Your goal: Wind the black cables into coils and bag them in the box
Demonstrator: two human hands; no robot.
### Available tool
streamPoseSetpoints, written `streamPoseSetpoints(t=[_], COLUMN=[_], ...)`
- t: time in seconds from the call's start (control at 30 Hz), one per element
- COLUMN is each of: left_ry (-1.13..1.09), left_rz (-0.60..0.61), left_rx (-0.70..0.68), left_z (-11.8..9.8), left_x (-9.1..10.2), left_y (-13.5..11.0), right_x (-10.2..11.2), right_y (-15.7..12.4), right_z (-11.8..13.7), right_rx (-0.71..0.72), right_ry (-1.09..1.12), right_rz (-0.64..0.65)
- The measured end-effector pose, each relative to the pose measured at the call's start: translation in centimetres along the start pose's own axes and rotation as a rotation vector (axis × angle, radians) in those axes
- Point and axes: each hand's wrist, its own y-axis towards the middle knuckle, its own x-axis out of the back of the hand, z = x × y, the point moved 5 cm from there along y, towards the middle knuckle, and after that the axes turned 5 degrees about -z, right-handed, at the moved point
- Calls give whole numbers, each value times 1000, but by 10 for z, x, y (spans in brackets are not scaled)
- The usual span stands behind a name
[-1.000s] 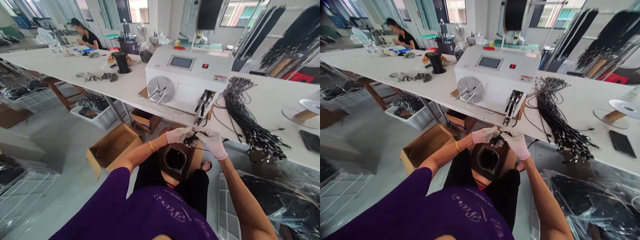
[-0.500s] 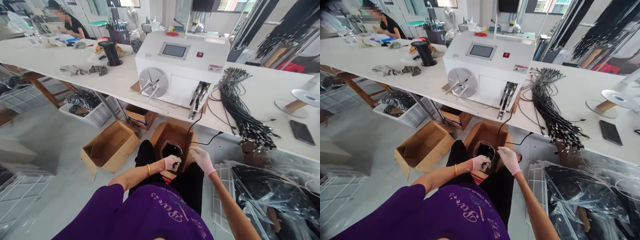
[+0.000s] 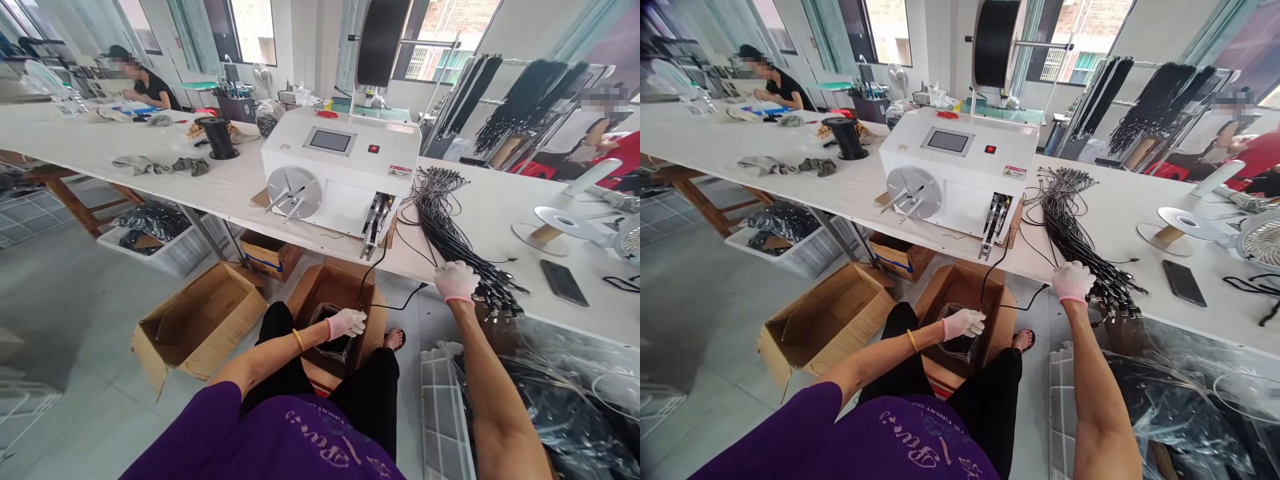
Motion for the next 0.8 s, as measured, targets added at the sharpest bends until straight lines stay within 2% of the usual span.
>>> streamPoseSetpoints(t=[0.07,0.17,0.27,0.33,0.4,0.43,0.5,0.53,0.6,0.67,0.7,0.77,0.8], left_ry=[-46,-190,-217,-161,-92,-42,40,55,-28,-204,-293,-398,-390], left_rz=[67,238,335,354,431,505,641,667,628,466,353,133,50], left_rx=[-14,-20,28,68,68,41,-69,-136,-344,-612,-741,-899,-912], left_z=[-13,-22,-10,6,18,18,6,-6,-42,-82,-99,-115,-115], left_x=[-12,-37,-53,-54,-53,-52,-47,-42,-22,13,36,80,97], left_y=[11,18,7,-15,-50,-72,-116,-134,-159,-168,-168,-164,-161], right_x=[9,15,31,49,71,81,90,89,78,63,56,50,51], right_y=[-40,-121,-186,-200,-193,-187,-174,-169,-165,-172,-180,-198,-202], right_z=[21,59,82,85,86,88,93,97,107,119,127,143,148], right_rx=[59,236,421,491,598,679,848,887,849,763,773,907,965], right_ry=[121,299,311,388,553,650,824,886,946,921,869,771,740], right_rz=[-30,70,109,149,165,173,198,207,182,150,180,280,323])
